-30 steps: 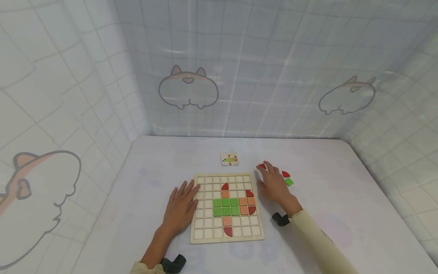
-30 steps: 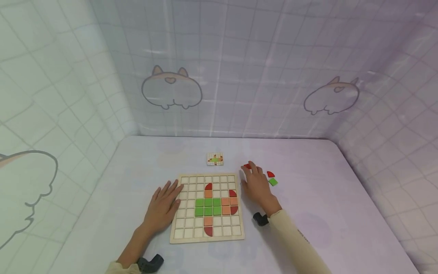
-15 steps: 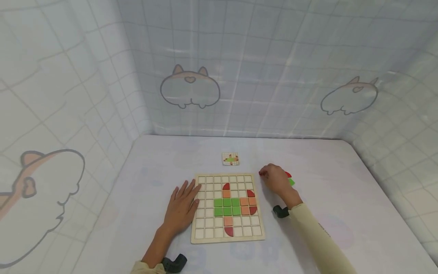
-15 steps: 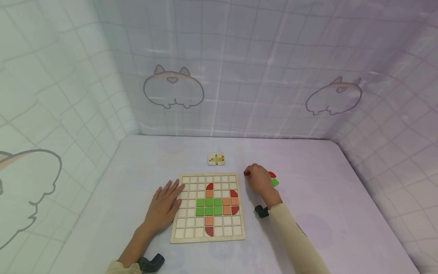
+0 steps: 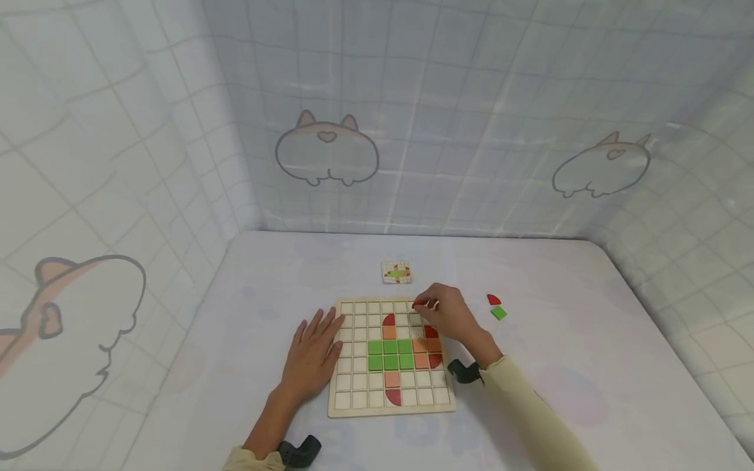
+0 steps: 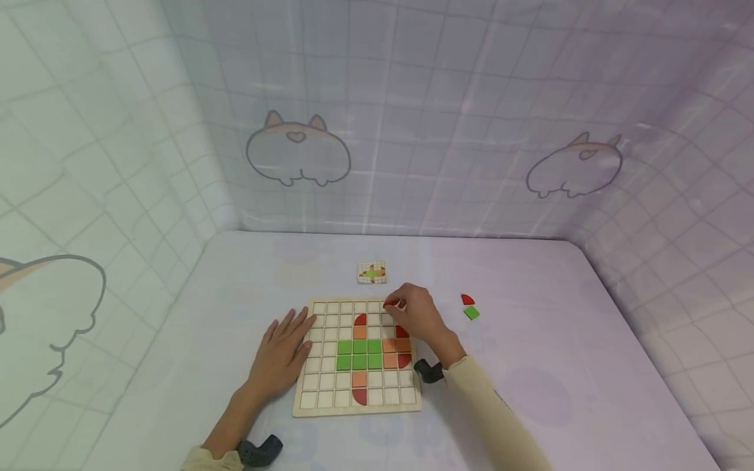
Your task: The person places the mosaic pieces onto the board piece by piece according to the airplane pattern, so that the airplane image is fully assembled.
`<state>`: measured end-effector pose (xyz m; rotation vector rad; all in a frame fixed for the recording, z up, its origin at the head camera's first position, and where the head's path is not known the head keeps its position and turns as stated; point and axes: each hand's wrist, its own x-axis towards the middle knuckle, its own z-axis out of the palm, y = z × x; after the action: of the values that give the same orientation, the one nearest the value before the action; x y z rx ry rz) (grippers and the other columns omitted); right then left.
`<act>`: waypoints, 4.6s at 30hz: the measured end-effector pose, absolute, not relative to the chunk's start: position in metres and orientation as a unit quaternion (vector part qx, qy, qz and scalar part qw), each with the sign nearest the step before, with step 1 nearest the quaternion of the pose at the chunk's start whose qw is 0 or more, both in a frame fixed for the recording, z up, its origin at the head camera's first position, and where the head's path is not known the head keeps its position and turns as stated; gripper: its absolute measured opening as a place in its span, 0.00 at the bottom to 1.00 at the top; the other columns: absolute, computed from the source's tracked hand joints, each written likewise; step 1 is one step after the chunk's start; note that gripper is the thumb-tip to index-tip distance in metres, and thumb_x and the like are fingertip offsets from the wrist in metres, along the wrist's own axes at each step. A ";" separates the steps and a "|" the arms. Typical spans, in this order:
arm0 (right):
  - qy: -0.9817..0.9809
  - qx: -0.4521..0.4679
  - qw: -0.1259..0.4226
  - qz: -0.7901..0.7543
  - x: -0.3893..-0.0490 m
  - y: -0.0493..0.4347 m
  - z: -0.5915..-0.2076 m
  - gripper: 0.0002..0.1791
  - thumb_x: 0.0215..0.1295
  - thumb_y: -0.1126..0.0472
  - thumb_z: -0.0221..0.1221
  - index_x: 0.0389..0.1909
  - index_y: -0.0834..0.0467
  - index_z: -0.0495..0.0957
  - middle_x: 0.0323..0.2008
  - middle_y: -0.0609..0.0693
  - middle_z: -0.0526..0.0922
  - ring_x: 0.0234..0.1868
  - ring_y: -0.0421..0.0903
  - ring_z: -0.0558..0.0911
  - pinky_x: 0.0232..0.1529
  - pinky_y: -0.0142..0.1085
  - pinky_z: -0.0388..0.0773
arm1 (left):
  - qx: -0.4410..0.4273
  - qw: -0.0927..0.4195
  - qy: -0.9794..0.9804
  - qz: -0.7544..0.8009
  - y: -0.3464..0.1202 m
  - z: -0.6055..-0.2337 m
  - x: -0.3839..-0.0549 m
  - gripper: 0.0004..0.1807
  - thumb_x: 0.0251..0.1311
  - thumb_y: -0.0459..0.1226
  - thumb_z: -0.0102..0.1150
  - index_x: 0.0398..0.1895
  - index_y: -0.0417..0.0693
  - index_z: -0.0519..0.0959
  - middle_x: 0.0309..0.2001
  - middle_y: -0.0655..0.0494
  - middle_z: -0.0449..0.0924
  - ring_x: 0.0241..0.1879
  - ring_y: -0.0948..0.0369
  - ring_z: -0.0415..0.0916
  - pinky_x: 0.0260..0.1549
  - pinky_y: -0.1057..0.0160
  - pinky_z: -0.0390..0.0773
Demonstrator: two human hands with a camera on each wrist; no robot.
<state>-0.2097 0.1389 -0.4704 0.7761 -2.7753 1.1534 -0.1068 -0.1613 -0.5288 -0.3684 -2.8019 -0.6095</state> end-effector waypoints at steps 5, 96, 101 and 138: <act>-0.856 0.305 -0.047 0.415 -0.198 0.104 -0.470 0.09 0.64 0.64 0.66 0.43 0.60 0.85 0.33 0.42 0.84 0.30 0.40 0.78 0.30 0.34 0.78 | -0.123 0.126 -0.960 -0.219 -0.162 -0.528 -0.106 0.27 0.74 0.41 0.44 0.74 0.47 0.62 0.75 0.50 0.56 0.75 0.48 0.47 0.70 0.43 0.42; -0.847 0.478 0.157 0.171 -0.136 0.087 -0.474 0.05 0.50 0.60 0.69 0.29 0.47 0.87 0.31 0.38 0.83 0.33 0.39 0.78 0.31 0.31 0.65 | -0.115 0.121 -0.963 -0.210 -0.163 -0.528 -0.108 0.28 0.73 0.41 0.47 0.74 0.48 0.63 0.75 0.53 0.56 0.75 0.50 0.47 0.70 0.44 0.44; -0.847 0.502 0.129 0.120 -0.129 0.062 -0.473 0.06 0.54 0.56 0.69 0.34 0.45 0.89 0.34 0.37 0.84 0.36 0.38 0.77 0.36 0.32 0.67 | -0.119 0.121 -0.961 -0.219 -0.163 -0.525 -0.107 0.27 0.73 0.40 0.49 0.73 0.47 0.64 0.74 0.52 0.57 0.74 0.49 0.49 0.70 0.42 0.45; -0.928 0.318 0.098 0.165 -0.179 0.127 -0.477 0.10 0.60 0.56 0.69 0.42 0.52 0.87 0.33 0.42 0.83 0.34 0.42 0.78 0.34 0.37 0.72 | -0.116 0.127 -0.961 -0.218 -0.160 -0.525 -0.107 0.27 0.73 0.40 0.48 0.74 0.48 0.64 0.74 0.51 0.58 0.74 0.50 0.48 0.70 0.43 0.45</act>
<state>-0.1794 0.1267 -0.4775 0.9412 -2.7486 0.4892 -0.1066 -0.1603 -0.5250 -0.3380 -2.7968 -0.6354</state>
